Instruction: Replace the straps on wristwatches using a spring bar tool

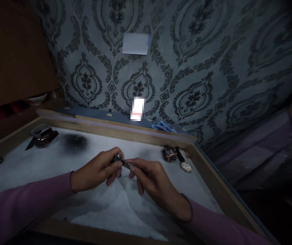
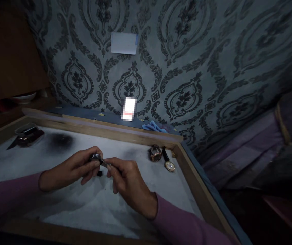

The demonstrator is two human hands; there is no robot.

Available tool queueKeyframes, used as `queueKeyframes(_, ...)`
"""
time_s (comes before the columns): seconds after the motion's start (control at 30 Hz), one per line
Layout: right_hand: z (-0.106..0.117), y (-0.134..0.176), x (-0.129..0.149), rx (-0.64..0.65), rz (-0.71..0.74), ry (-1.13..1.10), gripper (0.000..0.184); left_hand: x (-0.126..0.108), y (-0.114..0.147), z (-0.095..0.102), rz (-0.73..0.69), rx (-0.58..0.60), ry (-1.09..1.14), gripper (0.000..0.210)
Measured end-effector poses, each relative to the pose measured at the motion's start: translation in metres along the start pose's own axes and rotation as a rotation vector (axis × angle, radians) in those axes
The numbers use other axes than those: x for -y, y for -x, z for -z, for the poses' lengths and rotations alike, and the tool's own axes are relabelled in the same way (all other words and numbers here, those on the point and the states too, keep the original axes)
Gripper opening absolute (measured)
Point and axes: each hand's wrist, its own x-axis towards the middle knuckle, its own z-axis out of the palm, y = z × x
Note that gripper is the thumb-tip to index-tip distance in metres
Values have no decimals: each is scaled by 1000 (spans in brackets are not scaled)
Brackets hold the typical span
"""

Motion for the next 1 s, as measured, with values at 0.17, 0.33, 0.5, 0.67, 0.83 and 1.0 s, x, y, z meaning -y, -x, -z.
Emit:
queueKeyframes(0.17,-1,2,-1,-19,60,102,26,1,0,-2,-9,-12,-56,16)
queueKeyframes(0.33,1,2,-1,-11,177,226,27,1,0,-2,-13,-11,-68,17)
queueKeyframes(0.5,3,0,2,20,243,335,27,3,-1,-3,16,1,0,16)
queueKeyframes(0.67,4,1,1,42,208,353,25,5,-1,-3,17,9,15,16)
queueKeyframes(0.83,1,0,4,53,-89,67,26,4,0,-2,-25,-18,-122,17)
queueKeyframes(1.0,-1,-2,3,61,-234,-177,34,2,0,-2,-43,-45,-157,16)
